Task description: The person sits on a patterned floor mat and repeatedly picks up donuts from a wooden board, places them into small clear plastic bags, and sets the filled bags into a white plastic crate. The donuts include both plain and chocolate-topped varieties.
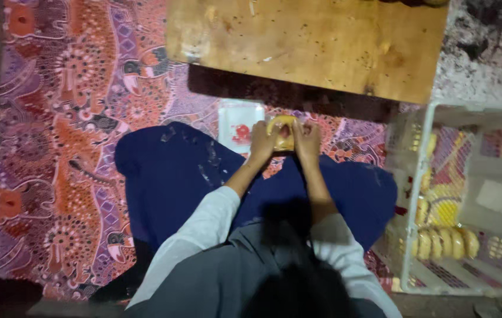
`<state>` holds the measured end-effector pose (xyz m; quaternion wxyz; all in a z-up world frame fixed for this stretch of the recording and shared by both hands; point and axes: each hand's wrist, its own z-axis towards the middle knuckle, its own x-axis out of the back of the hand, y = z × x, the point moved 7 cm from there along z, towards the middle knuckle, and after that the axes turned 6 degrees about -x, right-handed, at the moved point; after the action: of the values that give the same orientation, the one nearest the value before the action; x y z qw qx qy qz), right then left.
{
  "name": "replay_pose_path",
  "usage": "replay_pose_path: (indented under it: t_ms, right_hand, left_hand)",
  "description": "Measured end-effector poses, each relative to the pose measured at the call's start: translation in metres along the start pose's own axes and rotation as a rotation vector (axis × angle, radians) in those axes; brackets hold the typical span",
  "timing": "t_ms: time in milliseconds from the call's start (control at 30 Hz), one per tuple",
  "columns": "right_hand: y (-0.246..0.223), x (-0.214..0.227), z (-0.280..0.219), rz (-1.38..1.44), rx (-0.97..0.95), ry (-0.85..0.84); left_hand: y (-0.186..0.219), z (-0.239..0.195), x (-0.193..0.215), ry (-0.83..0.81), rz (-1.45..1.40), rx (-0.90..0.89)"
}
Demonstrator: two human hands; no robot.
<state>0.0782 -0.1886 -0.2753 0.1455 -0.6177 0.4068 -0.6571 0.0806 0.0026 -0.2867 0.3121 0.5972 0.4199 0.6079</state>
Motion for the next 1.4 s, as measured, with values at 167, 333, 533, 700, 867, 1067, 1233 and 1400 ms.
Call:
replay_pose_path:
  t_ms: [167, 333, 533, 700, 867, 1067, 1233, 1400]
  right_hand:
    - [0.003, -0.005, 0.002, 0.312, -0.199, -0.280]
    - [-0.025, 0.058, -0.011, 0.772, -0.284, -0.522]
    - [0.008, 0.203, -0.014, 0.981, -0.431, -0.596]
    - [0.092, 0.383, -0.029, 0.959, -0.398, -0.122]
    - [0.146, 0.501, -0.066, -0.064, -0.199, 0.428]
    - [0.210, 0.440, -0.081, -0.661, -0.464, 0.161]
    - [0.228, 0.438, -0.060, -0.699, -0.494, 0.084]
    - [0.206, 0.427, -0.006, -0.599, -0.286, 0.146]
  left_hand:
    - [-0.008, -0.010, 0.008, -0.038, -0.251, 0.048]
    - [0.081, -0.025, 0.015, -0.150, -0.165, -0.204]
    - [0.226, -0.054, -0.023, -0.348, -0.359, -0.390]
    - [0.180, -0.030, -0.036, -0.476, -0.244, -0.163]
    - [0.048, 0.049, 0.072, -0.165, 0.306, -0.302]
    - [-0.046, 0.048, 0.115, -0.195, 0.622, -0.332]
    - [-0.050, 0.048, 0.113, -0.208, 0.690, -0.242]
    - [-0.023, 0.041, 0.120, -0.077, 0.585, -0.380]
